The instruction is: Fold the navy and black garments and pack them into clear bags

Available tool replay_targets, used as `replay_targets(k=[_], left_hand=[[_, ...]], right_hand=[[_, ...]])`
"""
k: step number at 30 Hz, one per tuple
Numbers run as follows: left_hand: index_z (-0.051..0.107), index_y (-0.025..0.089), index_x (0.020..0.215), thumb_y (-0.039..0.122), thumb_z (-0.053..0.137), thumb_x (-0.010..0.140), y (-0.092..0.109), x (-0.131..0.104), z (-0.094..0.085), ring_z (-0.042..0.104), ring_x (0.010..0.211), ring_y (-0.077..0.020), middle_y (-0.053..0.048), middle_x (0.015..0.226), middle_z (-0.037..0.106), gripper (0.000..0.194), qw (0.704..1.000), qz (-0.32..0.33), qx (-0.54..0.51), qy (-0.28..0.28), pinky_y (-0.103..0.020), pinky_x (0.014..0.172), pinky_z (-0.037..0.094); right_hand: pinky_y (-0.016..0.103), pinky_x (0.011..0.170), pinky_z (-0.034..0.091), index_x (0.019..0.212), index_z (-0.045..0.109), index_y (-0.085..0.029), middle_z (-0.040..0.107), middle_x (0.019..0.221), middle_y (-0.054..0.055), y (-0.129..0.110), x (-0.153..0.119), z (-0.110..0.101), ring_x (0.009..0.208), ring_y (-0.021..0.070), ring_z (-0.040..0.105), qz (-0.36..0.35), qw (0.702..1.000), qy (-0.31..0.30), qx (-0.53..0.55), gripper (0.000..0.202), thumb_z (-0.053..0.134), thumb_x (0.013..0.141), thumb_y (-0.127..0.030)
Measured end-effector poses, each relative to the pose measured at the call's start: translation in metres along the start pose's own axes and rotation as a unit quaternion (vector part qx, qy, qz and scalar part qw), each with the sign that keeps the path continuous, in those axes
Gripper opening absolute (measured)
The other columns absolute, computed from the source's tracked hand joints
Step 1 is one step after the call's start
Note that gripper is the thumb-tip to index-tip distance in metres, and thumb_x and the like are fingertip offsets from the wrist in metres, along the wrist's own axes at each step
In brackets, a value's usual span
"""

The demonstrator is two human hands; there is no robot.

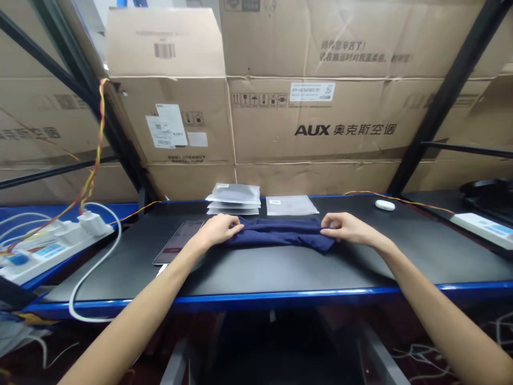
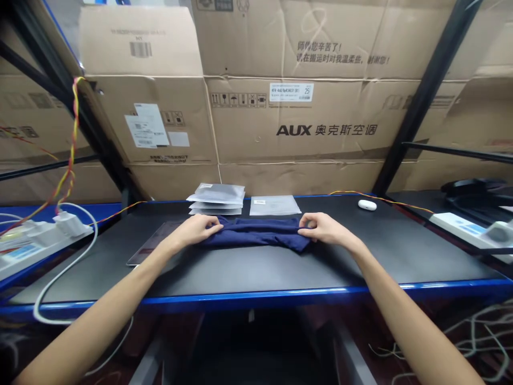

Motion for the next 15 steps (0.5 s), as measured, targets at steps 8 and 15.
replay_targets(k=[8, 15], left_hand=[[0.071, 0.024, 0.080, 0.057, 0.057, 0.083, -0.003, -0.003, -0.007, 0.061, 0.070, -0.0201, -0.002, 0.076, 0.070, 0.036, 1.000, -0.001, 0.000, 0.003, -0.027, 0.062, 0.039], [0.069, 0.022, 0.094, 0.081, 0.059, 0.067, -0.032, -0.016, -0.026, 0.066, 0.080, -0.0265, -0.008, 0.090, 0.071, 0.065, 0.993, -0.116, 0.035, -0.012, -0.029, 0.065, 0.044]], right_hand=[[0.028, 0.055, 0.040, 0.090, 0.061, -0.022, 0.057, 0.060, -0.006, 0.009, 0.001, 0.001, 0.054, 0.0145, 0.050, -0.028, 0.997, 0.024, -0.068, 0.033, 0.068, 0.076, -0.050], [0.040, 0.088, 0.050, 0.098, 0.068, -0.026, 0.071, 0.101, 0.006, -0.054, -0.004, -0.015, 0.097, 0.0270, 0.065, -0.132, 0.969, 0.171, -0.120, 0.026, 0.061, 0.086, -0.047]])
Point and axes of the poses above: each hand's wrist, its own x-axis towards the middle knuckle, its own z-axis out of the palm, y = z × x, the point moved 10 cm from there along x, towards the middle knuckle
